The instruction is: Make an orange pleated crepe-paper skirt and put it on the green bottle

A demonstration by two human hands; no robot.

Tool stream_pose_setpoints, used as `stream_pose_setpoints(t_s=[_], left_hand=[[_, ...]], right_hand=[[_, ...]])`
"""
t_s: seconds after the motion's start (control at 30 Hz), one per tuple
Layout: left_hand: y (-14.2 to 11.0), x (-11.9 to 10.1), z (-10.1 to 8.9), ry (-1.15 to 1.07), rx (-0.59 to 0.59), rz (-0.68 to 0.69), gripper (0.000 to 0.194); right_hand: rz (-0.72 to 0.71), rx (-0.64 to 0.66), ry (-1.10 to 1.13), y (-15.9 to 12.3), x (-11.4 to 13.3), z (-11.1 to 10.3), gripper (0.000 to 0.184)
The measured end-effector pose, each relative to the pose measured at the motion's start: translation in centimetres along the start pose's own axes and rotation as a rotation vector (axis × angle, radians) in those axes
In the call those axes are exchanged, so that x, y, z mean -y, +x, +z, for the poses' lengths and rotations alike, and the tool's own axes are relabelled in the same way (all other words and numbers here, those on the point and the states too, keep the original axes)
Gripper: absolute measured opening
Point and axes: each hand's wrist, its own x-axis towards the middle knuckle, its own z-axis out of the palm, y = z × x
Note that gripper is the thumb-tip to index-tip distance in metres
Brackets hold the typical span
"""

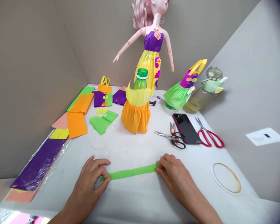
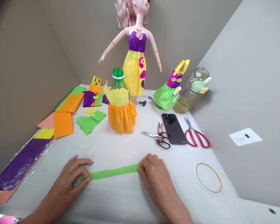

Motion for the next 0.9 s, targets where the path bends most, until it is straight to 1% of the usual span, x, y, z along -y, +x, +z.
stream_pose_setpoints(t_s=[0.13, 0.27, 0.5, 0.63, 0.73, 0.83, 0.9], left_hand=[[0.0, -0.2, 0.0, 0.003, 0.017, 0.009, 0.018], [-0.1, 0.0, 0.1, 0.007, 0.032, 0.042, 0.017], [-0.4, 0.7, 0.1, 0.046, 0.031, 0.069, 0.016], [-0.5, 1.0, 0.1, 0.089, 0.002, 0.062, 0.018], [-0.4, 1.1, 0.0, 0.113, 0.014, 0.053, 0.017], [-0.3, 1.0, -0.1, 0.111, 0.023, 0.044, 0.017], [-0.3, 1.0, 0.0, 0.104, 0.006, 0.026, 0.016]], right_hand=[[-0.020, 0.038, -0.059, 0.3, 0.1, -0.5, 0.020], [-0.044, 0.020, -0.069, 0.3, 0.0, -0.5, 0.019], [0.011, 0.078, -0.061, 0.5, 0.4, -0.7, 0.020], [-0.013, 0.041, -0.058, 0.4, 0.0, -0.3, 0.019], [-0.037, 0.005, -0.067, 0.4, -0.2, 0.0, 0.019], [-0.046, 0.004, -0.069, 0.4, -0.2, -0.1, 0.019], [-0.045, 0.010, -0.068, 0.4, -0.2, -0.2, 0.018]])
